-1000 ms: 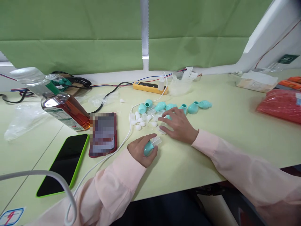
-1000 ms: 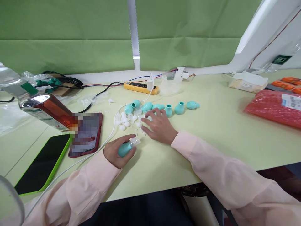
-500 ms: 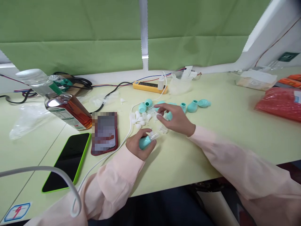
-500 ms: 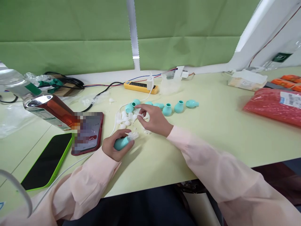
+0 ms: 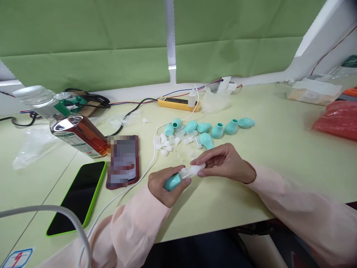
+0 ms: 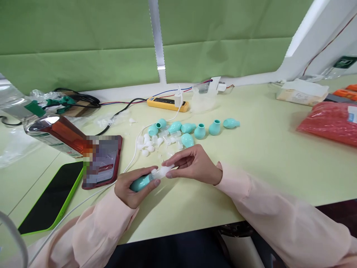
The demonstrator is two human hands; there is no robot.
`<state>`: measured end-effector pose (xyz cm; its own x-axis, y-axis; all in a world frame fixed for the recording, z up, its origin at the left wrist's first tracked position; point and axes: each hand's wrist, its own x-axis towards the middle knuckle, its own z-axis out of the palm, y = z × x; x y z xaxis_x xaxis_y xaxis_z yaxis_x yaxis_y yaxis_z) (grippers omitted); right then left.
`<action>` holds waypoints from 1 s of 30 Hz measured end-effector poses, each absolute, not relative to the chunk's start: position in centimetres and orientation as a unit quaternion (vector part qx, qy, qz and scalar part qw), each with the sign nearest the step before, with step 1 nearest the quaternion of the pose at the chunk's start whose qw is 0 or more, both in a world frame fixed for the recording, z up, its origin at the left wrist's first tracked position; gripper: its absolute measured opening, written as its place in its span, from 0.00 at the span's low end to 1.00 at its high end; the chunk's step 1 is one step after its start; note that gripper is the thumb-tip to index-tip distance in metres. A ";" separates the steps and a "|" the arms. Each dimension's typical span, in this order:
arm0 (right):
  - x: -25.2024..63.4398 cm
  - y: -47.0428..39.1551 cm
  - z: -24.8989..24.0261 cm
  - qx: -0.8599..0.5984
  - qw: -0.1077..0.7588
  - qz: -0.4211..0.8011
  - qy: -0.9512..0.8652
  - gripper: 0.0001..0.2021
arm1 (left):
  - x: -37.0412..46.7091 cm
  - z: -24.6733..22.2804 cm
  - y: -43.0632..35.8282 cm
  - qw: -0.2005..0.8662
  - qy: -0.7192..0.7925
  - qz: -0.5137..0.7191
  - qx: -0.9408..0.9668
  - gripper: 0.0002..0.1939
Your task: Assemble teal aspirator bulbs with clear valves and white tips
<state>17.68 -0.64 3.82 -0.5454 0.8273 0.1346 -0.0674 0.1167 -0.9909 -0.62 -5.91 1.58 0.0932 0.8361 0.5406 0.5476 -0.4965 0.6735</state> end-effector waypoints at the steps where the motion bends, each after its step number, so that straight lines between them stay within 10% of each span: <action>1: 17.7 -0.7 3.7 -0.300 0.368 0.601 -0.643 0.13 | -0.6 1.5 -5.9 0.153 0.478 0.472 0.725 0.11; 30: 17.1 -0.9 3.5 -0.292 0.272 0.726 -0.559 0.07 | -1.3 1.8 -5.5 -0.070 0.307 0.458 0.831 0.13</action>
<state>17.05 -0.85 3.50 -0.6813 0.7221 -0.1204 -0.0680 -0.2263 -0.9717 -1.27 -5.48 1.85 0.3916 0.4458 0.8049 0.5740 -0.8021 0.1650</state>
